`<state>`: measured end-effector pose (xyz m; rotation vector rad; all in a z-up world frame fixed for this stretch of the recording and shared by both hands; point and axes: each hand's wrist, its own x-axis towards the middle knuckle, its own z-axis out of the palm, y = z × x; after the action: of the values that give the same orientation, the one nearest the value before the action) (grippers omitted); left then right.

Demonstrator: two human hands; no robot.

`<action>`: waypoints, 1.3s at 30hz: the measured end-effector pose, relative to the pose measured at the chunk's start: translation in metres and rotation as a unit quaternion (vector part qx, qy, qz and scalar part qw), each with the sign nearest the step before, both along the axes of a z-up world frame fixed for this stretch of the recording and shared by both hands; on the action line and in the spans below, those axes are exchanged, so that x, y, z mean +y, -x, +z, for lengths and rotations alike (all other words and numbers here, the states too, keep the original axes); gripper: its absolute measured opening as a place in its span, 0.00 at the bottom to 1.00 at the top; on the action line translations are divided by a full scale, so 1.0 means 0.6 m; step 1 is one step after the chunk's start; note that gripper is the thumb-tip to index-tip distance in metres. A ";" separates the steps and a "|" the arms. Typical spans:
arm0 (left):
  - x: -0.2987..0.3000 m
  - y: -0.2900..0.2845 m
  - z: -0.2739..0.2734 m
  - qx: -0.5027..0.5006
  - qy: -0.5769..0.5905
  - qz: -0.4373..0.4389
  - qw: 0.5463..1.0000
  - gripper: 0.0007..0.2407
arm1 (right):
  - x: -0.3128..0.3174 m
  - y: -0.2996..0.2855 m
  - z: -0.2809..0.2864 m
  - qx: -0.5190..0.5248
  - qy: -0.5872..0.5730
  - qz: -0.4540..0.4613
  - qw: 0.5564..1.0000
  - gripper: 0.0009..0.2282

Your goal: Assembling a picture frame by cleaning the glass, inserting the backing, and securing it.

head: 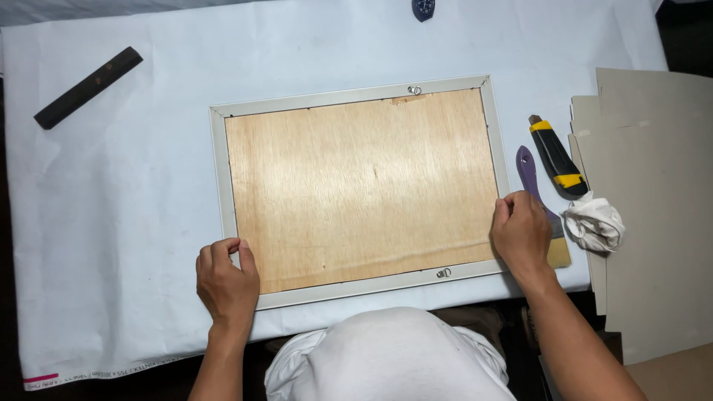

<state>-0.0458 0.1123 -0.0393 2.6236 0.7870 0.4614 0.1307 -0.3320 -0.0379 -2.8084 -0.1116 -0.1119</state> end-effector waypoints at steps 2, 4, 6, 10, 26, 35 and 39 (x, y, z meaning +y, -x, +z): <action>-0.003 0.002 0.010 0.007 0.010 0.012 1.000 0.01 | 0.007 0.011 0.005 -0.004 -0.002 -0.009 1.000 0.05; 0.000 0.002 0.011 0.014 0.021 0.030 0.999 0.02 | 0.013 0.009 0.004 -0.008 -0.005 -0.012 1.000 0.05; 0.004 0.008 0.002 0.041 0.022 0.038 0.998 0.03 | 0.010 0.014 -0.005 -0.006 0.003 -0.027 1.000 0.03; -0.001 0.004 -0.007 0.082 0.008 0.052 0.995 0.04 | 0.019 0.020 -0.004 0.003 0.017 -0.037 0.999 0.03; -0.160 0.021 -0.020 -0.049 0.047 -0.269 0.961 0.07 | 0.113 0.159 -0.013 -0.011 -0.109 0.287 0.951 0.02; -0.150 0.014 -0.022 0.002 0.083 -0.312 0.947 0.07 | 0.105 0.141 -0.018 0.062 -0.106 0.301 0.946 0.04; -0.154 0.005 0.001 0.068 0.080 -0.316 0.943 0.09 | 0.112 0.134 -0.009 0.080 -0.070 0.307 0.946 0.04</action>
<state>-0.0489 0.0199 -0.0386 2.5789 -0.0148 0.0320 0.0500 -0.2646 -0.0434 -2.4945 -0.8864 0.2430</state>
